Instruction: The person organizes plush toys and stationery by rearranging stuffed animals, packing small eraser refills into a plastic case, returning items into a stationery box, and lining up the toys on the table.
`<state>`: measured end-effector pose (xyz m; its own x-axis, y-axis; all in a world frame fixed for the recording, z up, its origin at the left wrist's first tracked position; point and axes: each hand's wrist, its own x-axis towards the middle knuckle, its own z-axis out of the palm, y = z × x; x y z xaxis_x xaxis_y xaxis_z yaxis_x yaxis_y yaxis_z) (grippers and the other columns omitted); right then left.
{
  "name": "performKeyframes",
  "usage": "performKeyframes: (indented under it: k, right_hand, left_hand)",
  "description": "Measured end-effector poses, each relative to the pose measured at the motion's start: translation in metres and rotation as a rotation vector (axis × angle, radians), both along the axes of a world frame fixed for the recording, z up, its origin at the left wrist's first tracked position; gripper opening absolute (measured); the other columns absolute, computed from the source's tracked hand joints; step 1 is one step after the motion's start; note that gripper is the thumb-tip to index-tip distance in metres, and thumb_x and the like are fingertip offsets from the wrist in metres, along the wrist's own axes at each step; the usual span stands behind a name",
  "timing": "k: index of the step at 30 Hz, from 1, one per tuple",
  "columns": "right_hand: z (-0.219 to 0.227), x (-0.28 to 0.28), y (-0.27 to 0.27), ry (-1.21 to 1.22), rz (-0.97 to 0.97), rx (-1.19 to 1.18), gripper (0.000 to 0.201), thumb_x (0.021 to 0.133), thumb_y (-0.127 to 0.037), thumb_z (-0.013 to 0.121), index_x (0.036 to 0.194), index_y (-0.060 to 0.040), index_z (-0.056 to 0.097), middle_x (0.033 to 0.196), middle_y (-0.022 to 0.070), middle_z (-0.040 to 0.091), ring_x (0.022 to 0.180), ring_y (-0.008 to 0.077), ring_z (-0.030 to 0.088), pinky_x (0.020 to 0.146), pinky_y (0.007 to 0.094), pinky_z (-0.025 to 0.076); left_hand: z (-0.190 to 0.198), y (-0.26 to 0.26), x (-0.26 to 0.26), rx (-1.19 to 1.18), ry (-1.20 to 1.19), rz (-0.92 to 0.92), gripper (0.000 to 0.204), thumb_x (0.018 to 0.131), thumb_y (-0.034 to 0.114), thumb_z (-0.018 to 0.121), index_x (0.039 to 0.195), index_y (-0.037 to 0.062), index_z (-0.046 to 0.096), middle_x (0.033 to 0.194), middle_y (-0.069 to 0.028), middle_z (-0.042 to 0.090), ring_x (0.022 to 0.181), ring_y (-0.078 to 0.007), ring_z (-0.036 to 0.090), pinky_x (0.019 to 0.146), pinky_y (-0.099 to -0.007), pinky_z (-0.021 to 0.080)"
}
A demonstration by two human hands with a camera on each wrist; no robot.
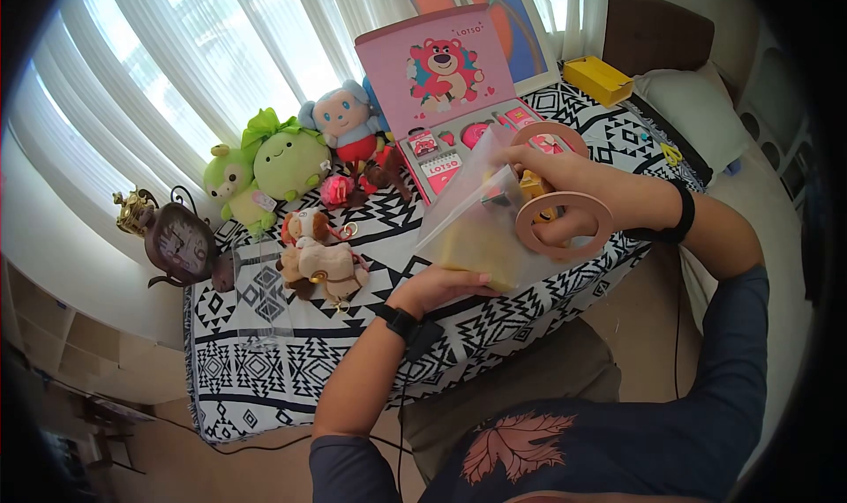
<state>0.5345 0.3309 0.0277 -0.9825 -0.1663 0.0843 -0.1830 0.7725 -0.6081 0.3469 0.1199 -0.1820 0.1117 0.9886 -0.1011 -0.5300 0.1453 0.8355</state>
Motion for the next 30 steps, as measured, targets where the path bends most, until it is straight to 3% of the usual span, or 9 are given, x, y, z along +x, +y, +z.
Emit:
performKeyframes:
  k: [7, 10, 15, 17, 21, 25, 26, 30]
  right_hand:
    - [0.002, 0.001, -0.003, 0.028, 0.027, 0.001, 0.085, 0.080, -0.012, 0.076, 0.157, -0.0091, 0.041, 0.100, 0.0044, 0.067, 0.094, 0.0165, 0.069, 0.086, 0.0334, 0.055]
    - [0.010, 0.002, -0.008, -0.119, -0.034, -0.056, 0.084, 0.080, -0.013, 0.076, 0.157, -0.0092, 0.042, 0.103, 0.0045, 0.068, 0.095, 0.0176, 0.069, 0.088, 0.0348, 0.055]
    - [-0.002, -0.004, -0.006, -0.164, -0.053, -0.144, 0.076, 0.088, -0.016, 0.081, 0.155, -0.0093, 0.045, 0.115, 0.0071, 0.071, 0.105, 0.0168, 0.071, 0.095, 0.0352, 0.057]
    - [0.002, -0.007, -0.005, -0.169, 0.005, -0.089, 0.074, 0.091, -0.016, 0.080, 0.155, -0.0096, 0.044, 0.119, 0.0076, 0.072, 0.106, 0.0164, 0.072, 0.095, 0.0343, 0.058]
    - [-0.017, -0.016, 0.004, -0.157, 0.113, 0.001, 0.059, 0.097, -0.015, 0.076, 0.149, -0.0076, 0.051, 0.123, 0.0078, 0.073, 0.110, 0.0165, 0.072, 0.095, 0.0331, 0.058]
    - [-0.026, -0.021, 0.002, -0.266, 0.123, -0.077, 0.046, 0.098, -0.012, 0.075, 0.140, -0.0043, 0.060, 0.124, 0.0078, 0.072, 0.114, 0.0164, 0.070, 0.096, 0.0333, 0.057]
    - [-0.003, -0.094, -0.075, -0.261, 0.129, -0.073, 0.046, 0.098, -0.012, 0.075, 0.140, -0.0043, 0.060, 0.123, 0.0079, 0.072, 0.113, 0.0165, 0.070, 0.095, 0.0333, 0.057]
    - [-0.007, -0.090, -0.069, -0.238, 0.151, -0.058, 0.045, 0.098, -0.013, 0.075, 0.139, -0.0042, 0.060, 0.122, 0.0083, 0.073, 0.112, 0.0169, 0.070, 0.094, 0.0333, 0.057]
  left_hand:
    - [0.004, -0.001, 0.001, -0.004, 0.008, -0.003, 0.051, 0.103, 0.012, 0.073, 0.148, -0.0030, 0.054, 0.143, -0.0167, 0.065, 0.134, -0.0321, 0.064, 0.115, -0.0490, 0.054]
    - [0.002, 0.000, 0.001, -0.016, 0.033, 0.007, 0.054, 0.101, 0.011, 0.073, 0.149, -0.0022, 0.052, 0.144, -0.0185, 0.063, 0.134, -0.0347, 0.063, 0.114, -0.0510, 0.054]
    - [0.000, 0.000, 0.002, -0.006, 0.030, 0.020, 0.058, 0.100, 0.009, 0.074, 0.151, -0.0017, 0.051, 0.145, -0.0203, 0.062, 0.135, -0.0378, 0.063, 0.113, -0.0534, 0.053]
    - [0.005, -0.001, 0.004, -0.007, -0.002, 0.030, 0.052, 0.099, 0.010, 0.078, 0.144, -0.0023, 0.057, 0.138, -0.0155, 0.067, 0.128, -0.0304, 0.067, 0.111, -0.0469, 0.056]
    - [0.000, -0.002, 0.003, 0.005, 0.032, 0.028, 0.048, 0.098, 0.009, 0.078, 0.141, -0.0029, 0.060, 0.133, -0.0155, 0.070, 0.123, -0.0297, 0.070, 0.108, -0.0454, 0.058]
    - [0.002, 0.000, 0.004, 0.024, 0.055, 0.033, 0.047, 0.095, 0.007, 0.080, 0.138, -0.0035, 0.062, 0.131, -0.0160, 0.071, 0.118, -0.0294, 0.071, 0.105, -0.0448, 0.059]
    - [0.002, 0.000, 0.004, 0.027, 0.058, 0.029, 0.048, 0.094, 0.006, 0.081, 0.138, -0.0035, 0.062, 0.131, -0.0162, 0.071, 0.118, -0.0295, 0.072, 0.104, -0.0448, 0.059]
    - [0.000, 0.002, 0.005, 0.023, 0.018, 0.023, 0.048, 0.094, 0.005, 0.081, 0.137, -0.0027, 0.063, 0.130, -0.0159, 0.071, 0.117, -0.0296, 0.072, 0.104, -0.0448, 0.060]
